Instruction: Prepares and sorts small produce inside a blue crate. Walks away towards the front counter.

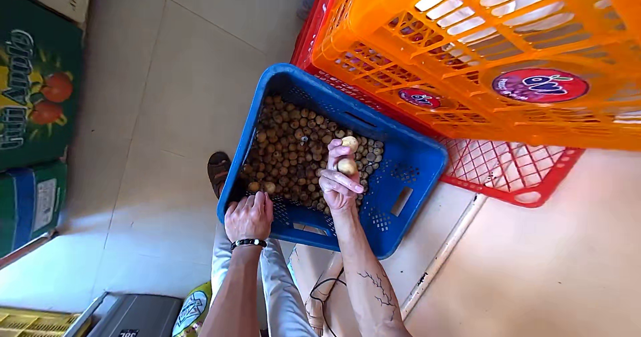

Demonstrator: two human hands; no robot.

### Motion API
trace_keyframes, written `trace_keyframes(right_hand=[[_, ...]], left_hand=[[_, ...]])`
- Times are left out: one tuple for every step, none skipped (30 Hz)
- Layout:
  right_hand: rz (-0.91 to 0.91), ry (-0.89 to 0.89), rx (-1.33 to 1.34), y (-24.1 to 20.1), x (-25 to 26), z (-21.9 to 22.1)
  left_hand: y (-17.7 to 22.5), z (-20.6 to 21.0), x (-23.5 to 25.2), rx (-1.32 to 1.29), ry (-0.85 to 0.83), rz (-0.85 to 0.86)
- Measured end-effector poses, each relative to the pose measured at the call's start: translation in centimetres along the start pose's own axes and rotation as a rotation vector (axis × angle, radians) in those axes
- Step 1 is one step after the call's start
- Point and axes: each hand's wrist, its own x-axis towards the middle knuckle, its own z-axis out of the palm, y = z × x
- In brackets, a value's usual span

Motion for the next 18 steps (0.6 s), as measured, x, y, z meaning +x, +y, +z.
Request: trace_keyframes(right_hand=[[-0.002, -0.03, 0.001, 0.3, 0.1, 0.2], [0.0, -0.049, -0.003, 0.6, 0.2, 0.4], [0.0, -0.044, -0.001, 0.8, 0.3, 0.5], [-0.007, 0.014, 0.013, 1.1, 0.5, 0.9], [-0.031, 0.072, 0.02, 1.3, 0.7, 1.3], [-0.072, 0.119, 0.019, 1.5, 1.0, 1.8], [-0.121, 0.182, 0.012, 1.6, 1.4, 2.3], [-0.172, 0.265, -0.003, 1.8, 1.8, 2.8], [-0.223, 0.357, -0.019, 2.0, 2.1, 3.2], [-0.266, 0.445, -0.038, 2.2, 2.4, 3.6], [-0.302, 0.527, -0.062, 2.3, 2.6, 4.1], [-0.332, 0.604, -0.094, 2.4, 2.8, 4.5], [-0.356, 0.67, -0.12, 2.6, 3.0, 4.8], [-0.371, 0.719, -0.137, 2.6, 3.2, 4.9], [-0.375, 0.745, -0.149, 2.7, 3.2, 5.0], [-0.376, 0.76, -0.15, 2.8, 3.3, 5.1], [-0.375, 0.766, -0.152, 2.8, 3.3, 5.0], [-0.378, 0.776, -0.158, 2.8, 3.4, 5.0]], left_hand=[[0.0, 0.0, 0.0, 0.004, 0.002, -0.001], [0.0, 0.1, -0.1, 0.006, 0.006, -0.003], [0.0, 0.1, -0.1, 0.01, 0.01, -0.004], [-0.1, 0.2, -0.1, 0.014, 0.016, -0.003], [-0.1, 0.2, -0.1, 0.018, 0.021, -0.001], [-0.1, 0.3, -0.1, 0.023, 0.028, 0.002], [-0.1, 0.3, 0.0, 0.027, 0.036, 0.004], [0.0, 0.4, 0.0, 0.028, 0.043, 0.006], [0.0, 0.3, 0.0, 0.027, 0.047, 0.006], [0.0, 0.3, 0.0, 0.025, 0.046, 0.004], [0.0, 0.4, 0.0, 0.022, 0.051, 0.003], [0.0, 0.4, 0.0, 0.02, 0.055, 0.004], [0.0, 0.4, 0.0, 0.02, 0.058, 0.005], [0.0, 0.5, 0.0, 0.021, 0.061, 0.005], [0.0, 0.5, -0.1, 0.023, 0.058, 0.005], [-0.1, 0.5, -0.1, 0.025, 0.055, 0.005], [-0.1, 0.6, -0.1, 0.026, 0.053, 0.005], [-0.1, 0.6, -0.2, 0.029, 0.051, 0.006]])
